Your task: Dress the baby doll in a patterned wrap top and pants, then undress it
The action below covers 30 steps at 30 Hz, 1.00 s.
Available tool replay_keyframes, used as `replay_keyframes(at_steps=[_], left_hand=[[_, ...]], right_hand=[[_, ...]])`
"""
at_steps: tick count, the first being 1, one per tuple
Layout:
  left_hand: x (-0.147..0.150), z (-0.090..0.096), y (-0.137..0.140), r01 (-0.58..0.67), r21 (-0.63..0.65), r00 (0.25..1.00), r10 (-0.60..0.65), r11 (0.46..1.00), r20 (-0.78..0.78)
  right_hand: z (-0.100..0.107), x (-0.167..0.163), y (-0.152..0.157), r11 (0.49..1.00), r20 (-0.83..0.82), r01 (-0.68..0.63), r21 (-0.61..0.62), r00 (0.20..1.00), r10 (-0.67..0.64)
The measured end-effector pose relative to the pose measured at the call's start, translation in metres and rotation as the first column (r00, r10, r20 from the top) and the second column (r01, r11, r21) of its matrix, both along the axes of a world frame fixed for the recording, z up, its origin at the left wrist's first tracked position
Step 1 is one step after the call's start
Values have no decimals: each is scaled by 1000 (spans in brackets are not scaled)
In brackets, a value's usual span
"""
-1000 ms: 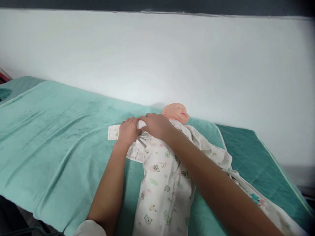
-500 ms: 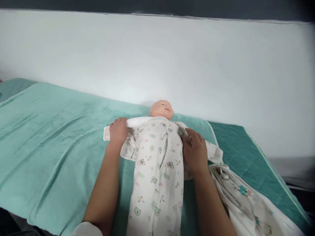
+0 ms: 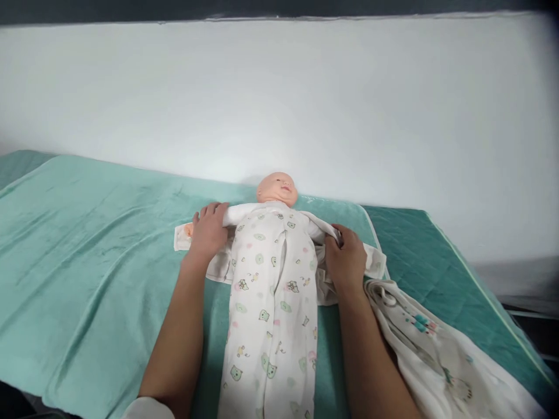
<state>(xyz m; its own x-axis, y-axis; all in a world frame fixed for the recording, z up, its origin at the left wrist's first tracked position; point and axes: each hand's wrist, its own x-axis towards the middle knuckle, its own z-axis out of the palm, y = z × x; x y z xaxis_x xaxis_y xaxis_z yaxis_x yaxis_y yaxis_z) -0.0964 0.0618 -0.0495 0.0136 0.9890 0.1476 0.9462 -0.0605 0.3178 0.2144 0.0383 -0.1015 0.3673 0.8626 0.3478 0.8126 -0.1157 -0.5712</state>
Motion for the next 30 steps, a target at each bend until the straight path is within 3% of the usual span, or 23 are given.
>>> replay_keyframes(at_steps=[3, 6, 8, 11, 15, 20, 25, 30], left_hand=[[24, 20, -12, 159, 117, 965, -179, 980, 191], [55, 40, -31, 321, 159, 876, -357, 934, 325], [75, 48, -43, 436, 171, 834, -468, 883, 291], [102, 53, -50, 560, 158, 812, -576, 813, 90], [136, 58, -33, 578, 8, 805, -569, 816, -166], [183, 59, 2, 564, -276, 709, -628, 778, -321], [215, 43, 24, 492, -374, 680, -615, 786, -398], [214, 46, 35, 458, -395, 668, -602, 796, -438]], right_hand=[[3, -5, 2, 999, 20, -5, -41, 1000, 6], [6, -8, 3, 998, 17, -6, -62, 1000, 7], [7, -8, 3, 998, 4, -5, -63, 1000, 5], [7, -7, 2, 999, -20, -20, -40, 1000, 19], [8, -4, 2, 998, -47, -63, -10, 997, 63], [12, -2, 3, 994, -63, -92, -65, 994, 88], [19, -2, 2, 989, -41, -87, -122, 996, 82], [25, 7, 1, 983, -80, -106, -148, 992, 95]])
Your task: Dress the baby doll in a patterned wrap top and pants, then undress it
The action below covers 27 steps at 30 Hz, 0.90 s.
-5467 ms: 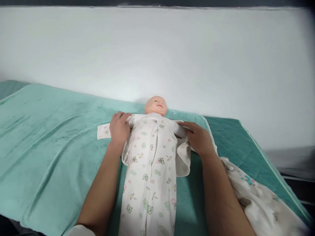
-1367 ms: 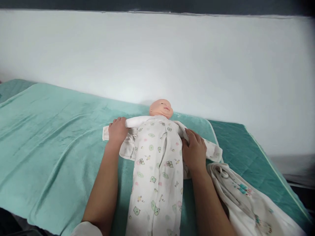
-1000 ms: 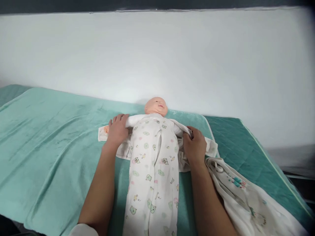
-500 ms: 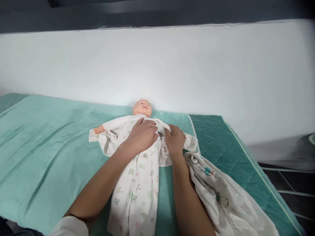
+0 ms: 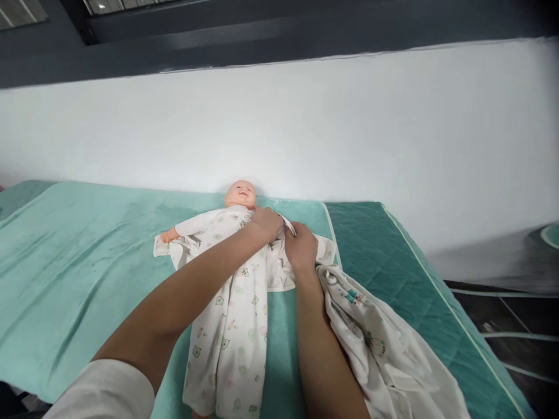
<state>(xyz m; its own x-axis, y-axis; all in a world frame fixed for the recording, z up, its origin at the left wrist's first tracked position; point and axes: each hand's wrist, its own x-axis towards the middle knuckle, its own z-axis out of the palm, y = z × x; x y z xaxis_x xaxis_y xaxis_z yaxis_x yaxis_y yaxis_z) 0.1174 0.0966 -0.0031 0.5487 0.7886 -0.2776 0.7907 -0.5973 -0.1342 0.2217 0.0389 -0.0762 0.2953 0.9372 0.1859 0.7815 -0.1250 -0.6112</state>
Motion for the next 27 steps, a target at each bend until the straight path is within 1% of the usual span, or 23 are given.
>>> replay_keyframes(at_steps=[3, 6, 10, 13, 16, 20, 24, 27], left_hand=[[-12, 9, 6, -8, 19, 1000, 8, 1000, -25], [-16, 10, 9, 9, 15, 999, -8, 1000, -52], [-2, -5, 10, 89, -29, 993, -90, 996, -71], [8, -18, 9, 121, -18, 990, -122, 992, -66], [7, -22, 9, 155, 21, 987, -154, 988, -48], [-4, -14, 8, 199, 106, 980, -196, 974, -38], [-18, 3, 6, 213, 175, 977, -206, 961, -59], [-30, 14, 7, 211, 231, 977, -200, 950, -70]], right_hand=[[-1, 8, 1, 998, -77, 65, -17, 995, -66], [-5, 11, 4, 995, -132, 102, -23, 986, -104], [-10, 8, 8, 993, -155, 106, -49, 981, -113], [-12, 8, 10, 992, -151, 109, -69, 981, -119], [-14, 9, 11, 992, -175, 112, -53, 977, -119], [-18, 13, 10, 993, -271, 121, 5, 956, -115], [-19, 14, 9, 988, -406, 153, 16, 904, -133], [-19, 17, 9, 983, -473, 175, 63, 872, -125]])
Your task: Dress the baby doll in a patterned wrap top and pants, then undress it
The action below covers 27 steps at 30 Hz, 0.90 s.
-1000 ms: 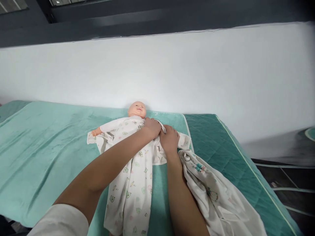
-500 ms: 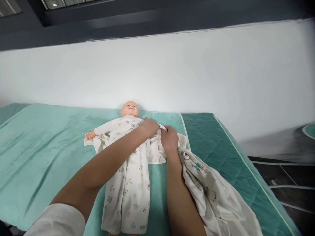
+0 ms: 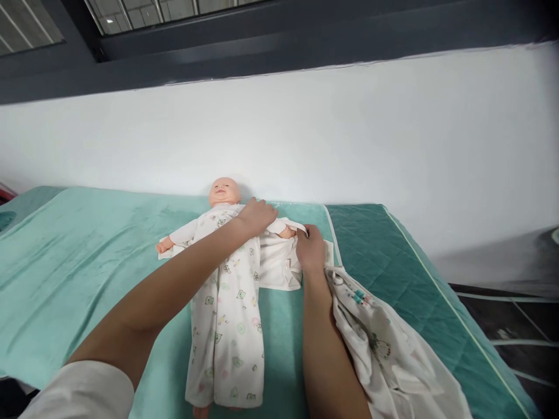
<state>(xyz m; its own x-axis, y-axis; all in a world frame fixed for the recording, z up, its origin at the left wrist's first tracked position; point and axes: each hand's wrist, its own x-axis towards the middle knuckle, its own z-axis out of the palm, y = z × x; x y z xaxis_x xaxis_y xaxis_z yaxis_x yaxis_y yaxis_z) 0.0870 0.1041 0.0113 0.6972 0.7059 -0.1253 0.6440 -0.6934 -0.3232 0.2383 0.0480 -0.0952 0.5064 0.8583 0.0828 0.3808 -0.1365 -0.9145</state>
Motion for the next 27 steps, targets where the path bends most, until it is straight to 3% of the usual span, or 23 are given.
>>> replay_keyframes(at_steps=[6, 11, 16, 19, 22, 24, 25, 27], left_hand=[[-25, 12, 5, -10, 74, 1000, 11, 997, -11], [-29, 15, -4, 25, 76, 999, -28, 997, 40], [-17, 12, -12, 31, 16, 997, -32, 999, 70], [-7, 5, -10, -7, -34, 997, 9, 999, 78], [-2, -1, -10, -46, -90, 995, 53, 995, 82], [-5, -1, -15, -63, -123, 991, 77, 990, 113], [-11, 0, -20, -71, -131, 984, 91, 989, 154], [-29, 2, -34, -98, -126, 943, 132, 987, 307]], right_hand=[[-7, 9, 5, 999, -96, 15, 48, 995, -10], [-11, 11, 7, 996, -218, 10, 88, 976, 10], [-6, 8, 7, 968, -547, 50, 247, 832, 97], [0, 12, 7, 895, -636, 199, 399, 763, 114], [6, 14, 5, 779, -612, 407, 477, 790, -38], [12, 7, 2, 728, -520, 438, 527, 844, -130], [15, 1, 0, 733, -457, 400, 550, 879, -137], [20, -16, -5, 795, -335, 249, 553, 940, -62]])
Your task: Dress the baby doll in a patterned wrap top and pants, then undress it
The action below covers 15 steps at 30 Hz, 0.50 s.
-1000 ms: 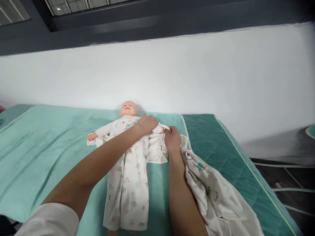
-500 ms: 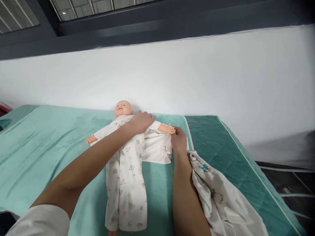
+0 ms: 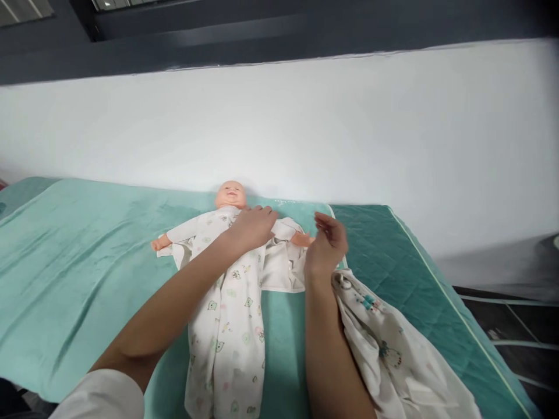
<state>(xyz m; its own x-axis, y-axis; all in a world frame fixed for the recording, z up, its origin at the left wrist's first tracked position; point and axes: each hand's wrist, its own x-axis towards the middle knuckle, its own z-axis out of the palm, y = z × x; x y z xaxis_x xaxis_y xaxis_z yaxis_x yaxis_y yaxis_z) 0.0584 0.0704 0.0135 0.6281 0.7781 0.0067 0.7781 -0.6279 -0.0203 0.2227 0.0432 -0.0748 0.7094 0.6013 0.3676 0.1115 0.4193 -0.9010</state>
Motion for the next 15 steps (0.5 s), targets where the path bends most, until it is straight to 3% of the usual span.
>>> replay_keyframes(at_steps=[3, 7, 10, 12, 15], left_hand=[[-42, -6, -21, -163, 55, 920, 132, 985, 370], [-97, -34, -34, -331, -52, 605, 254, 942, 755], [-114, -51, -32, -307, -193, 437, 318, 932, 841], [-115, -55, -29, -293, -250, 391, 355, 923, 850], [-112, -54, -28, -280, -284, 380, 377, 917, 845]], right_hand=[[6, -30, -6, 951, 114, -266, -160, 951, 286], [8, -62, -12, 809, 241, -491, -322, 784, 572], [5, -74, -14, 762, 340, -553, -335, 683, 646], [3, -76, -15, 748, 359, -566, -347, 657, 663], [0, -75, -15, 723, 349, -578, -379, 634, 690]])
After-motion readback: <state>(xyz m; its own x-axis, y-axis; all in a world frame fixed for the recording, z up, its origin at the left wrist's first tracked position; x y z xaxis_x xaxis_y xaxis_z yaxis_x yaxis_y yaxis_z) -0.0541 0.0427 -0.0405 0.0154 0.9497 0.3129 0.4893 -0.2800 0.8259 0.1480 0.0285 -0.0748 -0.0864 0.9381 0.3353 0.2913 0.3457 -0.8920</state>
